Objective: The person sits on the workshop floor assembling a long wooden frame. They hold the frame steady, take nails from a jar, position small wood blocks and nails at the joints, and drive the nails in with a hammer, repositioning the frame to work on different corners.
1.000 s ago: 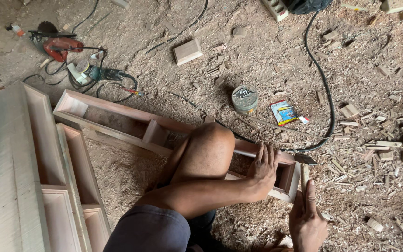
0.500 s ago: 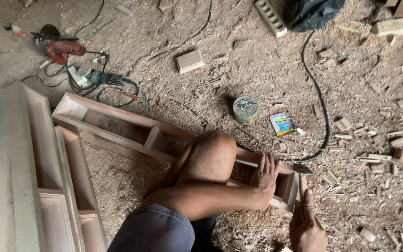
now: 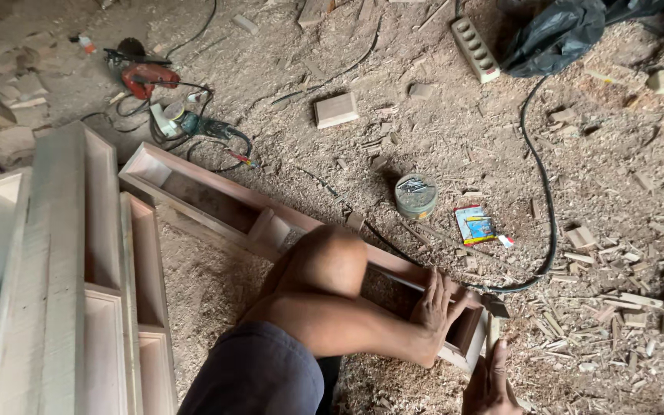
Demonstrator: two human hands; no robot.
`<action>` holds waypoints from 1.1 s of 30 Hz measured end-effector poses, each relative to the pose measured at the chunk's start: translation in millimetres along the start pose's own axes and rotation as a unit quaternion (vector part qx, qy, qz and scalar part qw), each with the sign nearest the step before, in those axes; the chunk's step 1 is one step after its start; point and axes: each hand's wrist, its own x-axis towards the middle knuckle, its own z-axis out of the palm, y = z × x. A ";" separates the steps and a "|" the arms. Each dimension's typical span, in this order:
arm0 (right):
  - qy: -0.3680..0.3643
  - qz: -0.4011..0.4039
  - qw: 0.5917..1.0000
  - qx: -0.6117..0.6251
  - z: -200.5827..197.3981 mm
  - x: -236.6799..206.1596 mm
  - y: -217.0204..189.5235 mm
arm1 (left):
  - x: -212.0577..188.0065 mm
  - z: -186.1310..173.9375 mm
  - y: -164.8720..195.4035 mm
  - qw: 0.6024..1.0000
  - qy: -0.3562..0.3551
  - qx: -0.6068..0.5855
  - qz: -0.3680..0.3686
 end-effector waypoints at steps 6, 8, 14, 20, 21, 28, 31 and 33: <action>-0.086 0.186 0.979 0.023 -14.3 7.4 -15.9 | 19.6 -0.4 22.3 0.998 0.033 0.051 -0.027; -0.080 0.166 0.981 0.056 -13.0 3.0 -9.7 | 21.6 0.4 24.7 0.998 0.013 0.060 -0.010; -0.015 0.292 0.905 0.308 9.0 -39.1 45.1 | 14.5 7.5 6.1 0.971 0.038 -0.213 0.104; -0.048 0.496 0.783 0.372 12.6 -37.5 80.0 | 28.0 10.4 -14.8 0.946 0.080 -0.241 0.198; -0.057 0.522 0.738 0.424 10.5 -29.3 79.7 | 30.5 11.7 -15.2 0.949 0.091 -0.226 0.202; -0.059 0.613 0.657 0.435 -16.5 19.3 50.5 | 45.7 9.7 -13.1 0.942 0.090 -0.232 0.225; -0.079 0.657 0.627 0.411 -16.1 31.5 48.1 | 44.5 -0.2 -14.2 0.949 0.033 -0.226 0.216; -0.064 0.637 0.618 0.456 -14.1 29.3 51.7 | 41.1 -6.8 -16.9 0.951 0.033 -0.222 0.214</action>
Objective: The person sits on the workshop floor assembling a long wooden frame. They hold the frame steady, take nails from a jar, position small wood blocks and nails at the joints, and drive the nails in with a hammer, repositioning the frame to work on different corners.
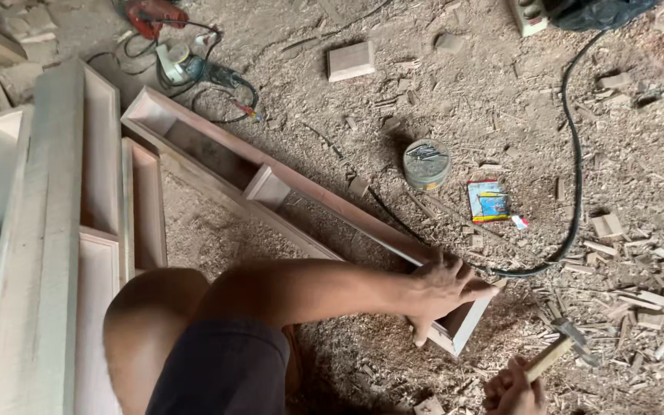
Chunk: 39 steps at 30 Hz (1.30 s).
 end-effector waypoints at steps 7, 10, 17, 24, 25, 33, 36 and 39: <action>0.006 -0.012 1.000 -0.006 -15.4 20.3 33.2 | 6.9 -8.6 -3.8 0.991 -0.078 0.101 0.025; 0.006 0.006 1.000 0.021 -6.8 19.7 22.7 | 33.9 -6.1 -12.9 0.982 -0.111 0.131 0.073; 0.063 -0.257 0.964 -0.013 53.3 -87.9 -83.3 | 83.7 -6.0 -12.6 0.961 -0.163 0.151 0.163; 0.112 -0.461 0.859 -0.192 115.1 -205.4 -180.7 | 55.7 -42.3 -6.4 0.956 -0.168 0.133 0.202; 0.109 -0.476 0.851 -0.193 122.5 -210.8 -189.3 | 49.9 -44.7 -3.1 0.956 -0.163 0.136 0.200; 0.073 -0.514 0.799 -0.303 175.3 -116.7 -294.8 | 4.3 -55.4 29.5 0.965 -0.090 0.137 0.203; 0.045 -0.495 0.782 -0.377 195.8 -63.8 -365.3 | -11.1 -55.1 40.3 0.969 -0.061 0.137 0.196; 0.019 -0.434 0.766 -0.474 217.0 -34.3 -407.8 | -19.6 -52.7 44.8 0.971 -0.050 0.140 0.187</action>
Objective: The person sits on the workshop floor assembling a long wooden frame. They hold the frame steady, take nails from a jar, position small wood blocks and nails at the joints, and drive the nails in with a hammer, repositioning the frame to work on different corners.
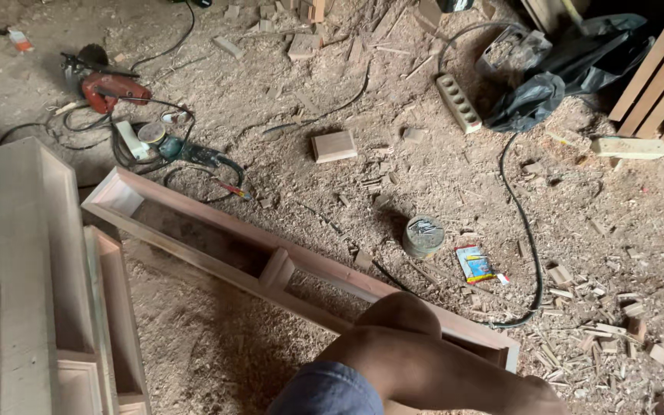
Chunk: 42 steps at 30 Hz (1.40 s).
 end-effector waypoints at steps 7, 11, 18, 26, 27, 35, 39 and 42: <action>-0.378 0.155 0.903 -0.132 58.5 -32.6 33.3 | 2.2 0.5 1.9 0.999 0.005 0.007 -0.031; -0.436 0.281 0.831 -0.201 57.6 -71.6 73.9 | 4.8 -3.9 3.5 0.999 0.005 0.002 -0.039; -0.257 0.299 0.888 -0.237 36.1 -85.2 133.8 | 11.7 -11.4 0.7 0.999 -0.013 -0.001 -0.051; -0.421 0.385 0.810 -0.136 61.4 -100.5 146.6 | 16.7 -17.9 -9.8 0.997 -0.048 0.005 -0.058; -0.435 0.389 0.803 -0.118 64.9 -100.1 142.4 | 16.2 -17.7 -8.6 0.997 -0.044 0.013 -0.057; -0.387 0.241 0.886 -0.083 101.9 -73.6 82.6 | 0.6 0.7 -7.1 0.999 0.035 -0.014 0.037; -0.396 0.248 0.880 -0.083 118.5 -65.2 59.0 | -3.8 5.4 -7.6 0.998 0.043 -0.014 0.036; -0.394 0.229 0.886 -0.087 123.3 -67.1 54.2 | -7.2 7.9 -11.5 0.998 0.046 -0.012 0.037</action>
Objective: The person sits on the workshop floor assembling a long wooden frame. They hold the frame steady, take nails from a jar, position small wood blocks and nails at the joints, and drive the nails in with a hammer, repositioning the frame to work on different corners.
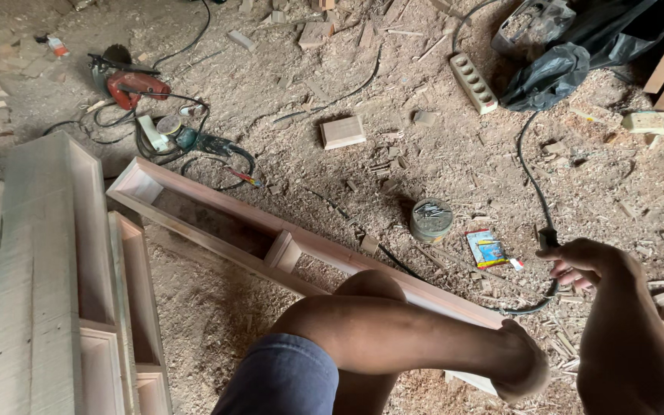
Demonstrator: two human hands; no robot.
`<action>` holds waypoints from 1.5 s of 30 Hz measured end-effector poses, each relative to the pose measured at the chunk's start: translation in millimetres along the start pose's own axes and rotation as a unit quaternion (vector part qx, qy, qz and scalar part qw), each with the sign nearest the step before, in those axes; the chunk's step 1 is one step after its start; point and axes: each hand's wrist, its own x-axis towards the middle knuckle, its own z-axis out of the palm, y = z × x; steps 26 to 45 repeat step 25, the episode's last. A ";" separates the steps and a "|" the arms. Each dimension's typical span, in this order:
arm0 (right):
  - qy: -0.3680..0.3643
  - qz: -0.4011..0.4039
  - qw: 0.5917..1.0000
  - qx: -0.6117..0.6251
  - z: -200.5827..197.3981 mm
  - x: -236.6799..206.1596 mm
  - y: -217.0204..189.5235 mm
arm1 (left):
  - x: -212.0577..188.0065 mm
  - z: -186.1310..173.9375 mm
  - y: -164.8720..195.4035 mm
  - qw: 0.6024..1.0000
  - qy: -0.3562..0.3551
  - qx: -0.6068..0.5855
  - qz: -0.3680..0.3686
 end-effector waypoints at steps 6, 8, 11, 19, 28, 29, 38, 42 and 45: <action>0.015 0.068 0.995 -0.065 3.7 -0.1 1.2 | -11.9 1.9 -3.5 1.000 0.013 0.000 0.011; 0.042 0.051 0.997 -0.044 2.9 -2.2 8.9 | -20.4 3.1 -0.6 1.000 0.026 0.002 0.014; 0.039 0.045 0.997 -0.047 2.2 0.7 14.7 | -33.2 1.0 6.3 0.999 0.032 -0.017 -0.004; 0.044 0.060 0.996 -0.044 0.2 5.6 16.1 | -57.3 -5.8 5.8 0.998 0.050 -0.026 -0.010; 0.039 0.039 0.998 -0.040 4.4 5.2 14.3 | -53.6 -5.8 4.0 1.000 0.005 -0.007 -0.025; 0.039 0.039 0.998 -0.040 4.4 5.2 14.3 | -53.6 -5.8 4.0 1.000 0.005 -0.007 -0.025; 0.039 0.039 0.998 -0.040 4.4 5.2 14.3 | -53.6 -5.8 4.0 1.000 0.005 -0.007 -0.025; 0.039 0.039 0.998 -0.040 4.4 5.2 14.3 | -53.6 -5.8 4.0 1.000 0.005 -0.007 -0.025; 0.039 0.039 0.998 -0.040 4.4 5.2 14.3 | -53.6 -5.8 4.0 1.000 0.005 -0.007 -0.025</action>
